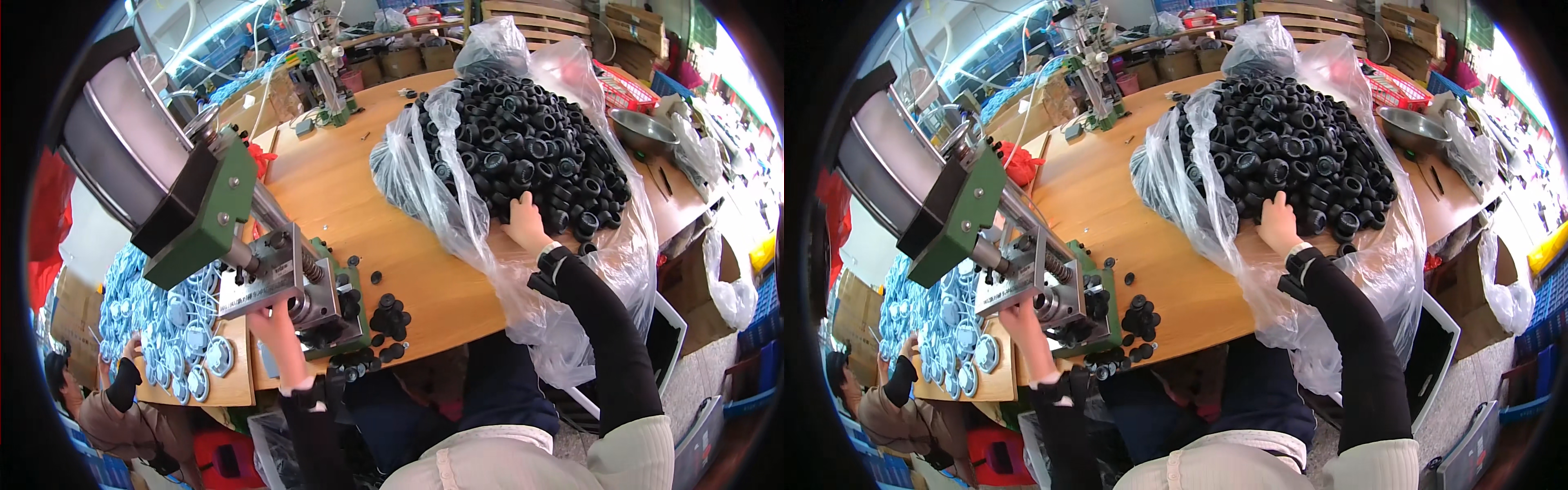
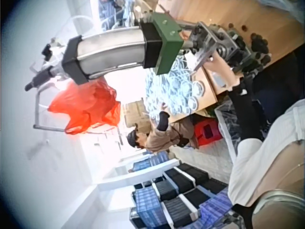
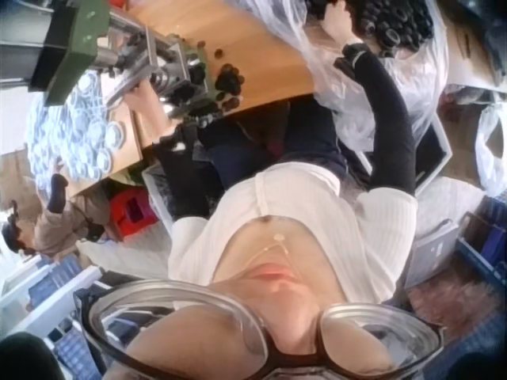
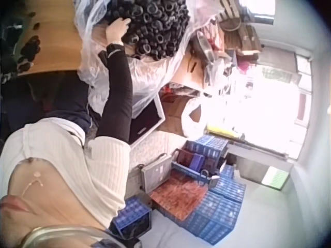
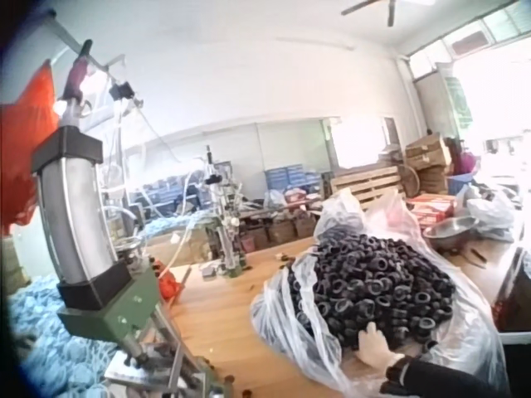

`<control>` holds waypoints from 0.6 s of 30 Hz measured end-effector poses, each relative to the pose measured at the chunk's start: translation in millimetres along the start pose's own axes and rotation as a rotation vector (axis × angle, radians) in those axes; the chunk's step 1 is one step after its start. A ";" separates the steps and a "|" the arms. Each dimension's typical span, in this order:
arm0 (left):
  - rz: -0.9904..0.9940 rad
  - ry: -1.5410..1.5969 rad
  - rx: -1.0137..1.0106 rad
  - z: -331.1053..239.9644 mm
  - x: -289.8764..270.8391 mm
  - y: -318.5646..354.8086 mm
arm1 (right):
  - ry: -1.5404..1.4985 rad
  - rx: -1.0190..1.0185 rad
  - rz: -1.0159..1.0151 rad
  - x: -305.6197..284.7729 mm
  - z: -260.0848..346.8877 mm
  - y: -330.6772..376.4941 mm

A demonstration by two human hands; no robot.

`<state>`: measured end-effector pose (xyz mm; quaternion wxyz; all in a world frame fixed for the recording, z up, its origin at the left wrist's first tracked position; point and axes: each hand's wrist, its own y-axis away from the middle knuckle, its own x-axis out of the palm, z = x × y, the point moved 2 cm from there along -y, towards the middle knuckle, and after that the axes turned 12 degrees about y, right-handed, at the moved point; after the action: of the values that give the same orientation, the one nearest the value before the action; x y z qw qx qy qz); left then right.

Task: Using a pneumatic press to assemble small black plastic components in a factory setting.

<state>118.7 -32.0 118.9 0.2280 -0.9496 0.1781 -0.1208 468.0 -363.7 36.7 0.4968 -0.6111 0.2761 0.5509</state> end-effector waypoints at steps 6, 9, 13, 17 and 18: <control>0.084 -0.270 0.135 -9.0 8.7 2.9 | -0.480 -0.161 -0.215 -12.4 -28.6 1.7; 0.056 -0.482 0.255 -27.1 5.5 16.0 | -0.716 -0.075 -0.035 -65.1 3.6 22.6; -0.005 -0.244 0.110 -20.9 -25.8 39.2 | -1.253 -0.344 0.294 -118.2 92.9 73.2; -0.018 -0.537 0.390 -17.4 -78.5 100.7 | -1.138 -0.630 0.200 -152.5 190.2 101.6; -0.073 -0.553 0.267 -6.0 -109.9 122.6 | -0.984 -0.706 0.123 -150.7 219.0 108.7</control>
<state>-17.5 -93.1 49.4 0.3859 -0.9140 0.0575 0.1116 248.2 -234.2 168.6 0.3006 -0.3956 -0.1504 0.8547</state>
